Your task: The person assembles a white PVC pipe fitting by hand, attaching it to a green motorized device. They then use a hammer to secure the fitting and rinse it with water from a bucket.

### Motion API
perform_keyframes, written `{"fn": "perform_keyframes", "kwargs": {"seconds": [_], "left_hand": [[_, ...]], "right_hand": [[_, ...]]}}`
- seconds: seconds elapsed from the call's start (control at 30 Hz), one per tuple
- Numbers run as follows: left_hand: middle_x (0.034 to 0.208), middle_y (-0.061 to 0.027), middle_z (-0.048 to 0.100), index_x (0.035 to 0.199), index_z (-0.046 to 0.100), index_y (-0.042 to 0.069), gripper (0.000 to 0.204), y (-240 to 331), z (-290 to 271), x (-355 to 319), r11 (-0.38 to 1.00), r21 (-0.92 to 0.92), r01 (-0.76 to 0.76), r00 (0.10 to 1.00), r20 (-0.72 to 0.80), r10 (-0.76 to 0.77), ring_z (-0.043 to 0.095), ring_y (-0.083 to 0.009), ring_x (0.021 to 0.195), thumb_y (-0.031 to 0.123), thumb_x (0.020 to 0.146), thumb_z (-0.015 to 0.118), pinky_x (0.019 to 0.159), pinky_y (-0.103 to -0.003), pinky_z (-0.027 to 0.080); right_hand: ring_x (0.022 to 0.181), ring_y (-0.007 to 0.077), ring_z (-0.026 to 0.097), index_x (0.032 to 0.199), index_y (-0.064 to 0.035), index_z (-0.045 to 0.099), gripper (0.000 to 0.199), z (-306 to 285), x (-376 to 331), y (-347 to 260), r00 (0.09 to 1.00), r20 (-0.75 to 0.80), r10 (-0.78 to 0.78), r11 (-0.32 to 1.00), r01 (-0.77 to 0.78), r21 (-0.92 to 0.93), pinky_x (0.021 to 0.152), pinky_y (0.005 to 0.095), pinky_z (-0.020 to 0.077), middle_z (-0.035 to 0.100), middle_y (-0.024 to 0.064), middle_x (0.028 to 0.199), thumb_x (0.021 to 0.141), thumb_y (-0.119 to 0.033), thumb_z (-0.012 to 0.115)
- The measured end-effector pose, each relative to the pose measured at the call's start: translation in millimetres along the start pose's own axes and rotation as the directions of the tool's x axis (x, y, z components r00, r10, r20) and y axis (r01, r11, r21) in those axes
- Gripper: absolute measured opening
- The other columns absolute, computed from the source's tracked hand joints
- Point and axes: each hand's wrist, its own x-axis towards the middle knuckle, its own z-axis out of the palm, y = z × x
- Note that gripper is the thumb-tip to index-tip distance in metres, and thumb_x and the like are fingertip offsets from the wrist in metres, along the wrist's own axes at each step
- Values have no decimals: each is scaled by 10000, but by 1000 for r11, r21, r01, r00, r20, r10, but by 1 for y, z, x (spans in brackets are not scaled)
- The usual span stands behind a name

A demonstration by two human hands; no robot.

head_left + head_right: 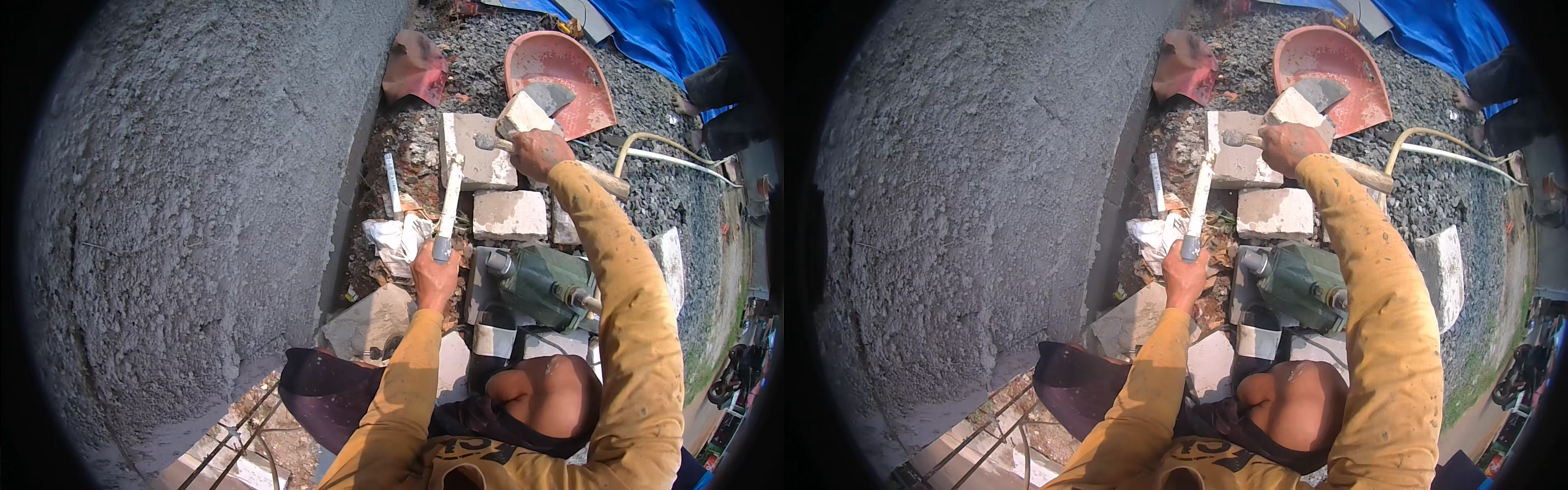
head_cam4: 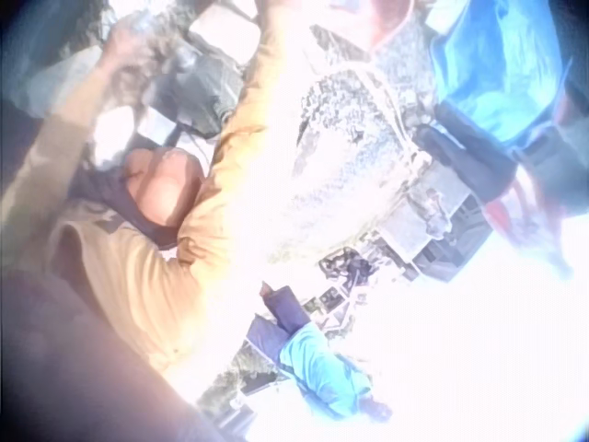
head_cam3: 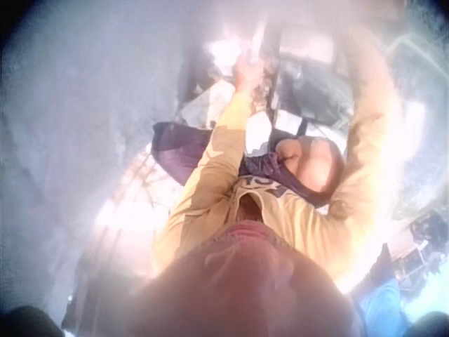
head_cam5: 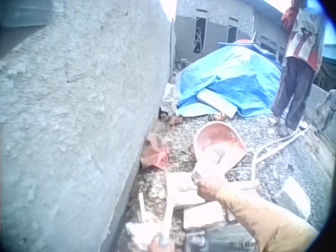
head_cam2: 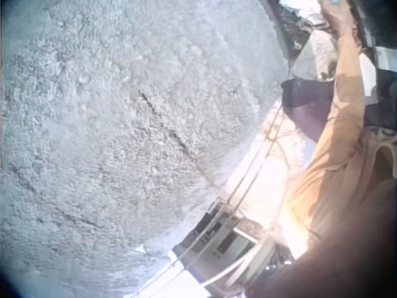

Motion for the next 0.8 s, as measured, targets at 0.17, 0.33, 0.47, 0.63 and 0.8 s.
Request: {"fn": "perform_keyframes", "kwargs": {"seconds": [0.17, 0.33, 0.47, 0.63, 0.8], "left_hand": [[768, -180, 605, 828, 588, 9, 210, -8, -8, -2, 999, 10, 52, 998, -48, -51, 591, -366, 724, 171, 720, 665, 666, -428, 459], [643, -55, 552, 788, 563, 2, 155, 5, -2, -1, 979, -108, 174, 985, 17, -173, 518, -146, 598, 126, 744, 646, 583, -323, 437], [649, -14, 525, 783, 561, 7, 158, 1, -13, -3, 989, -35, 146, 988, -39, -147, 473, -94, 613, 125, 750, 660, 577, -283, 408], [690, 3, 525, 778, 550, 30, 157, -7, -9, -10, 984, -93, 150, 985, -78, -157, 461, -84, 631, 127, 755, 671, 585, -258, 403], [711, 20, 533, 806, 568, 23, 144, 8, 1, -13, 987, -97, 130, 988, -76, -137, 464, -66, 651, 106, 754, 673, 600, -240, 406]], "right_hand": [[767, 333, 637, 933, -94, 586, 199, 16, -35, -32, 911, -164, -378, 915, 395, 87, 674, 439, 508, 638, 144, 825, 774, -214, 579], [764, 356, 626, 906, -75, 571, 193, 53, 2, 14, 978, -195, -77, 964, 123, 234, 683, 449, 506, 646, 137, 885, 791, -230, 574], [830, 340, 612, 939, -67, 521, 215, 70, -4, 30, 832, -399, -385, 833, 500, 237, 694, 437, 504, 598, 129, 906, 771, -159, 619], [846, 333, 610, 984, -84, 531, 267, 112, 8, 4, 727, -342, -596, 668, 685, 291, 716, 420, 507, 581, 115, 918, 744, -139, 633], [845, 346, 609, 1028, -66, 554, 312, 139, 27, 32, 912, -400, -96, 718, 342, 606, 725, 416, 492, 609, 153, 969, 739, -140, 647]]}}
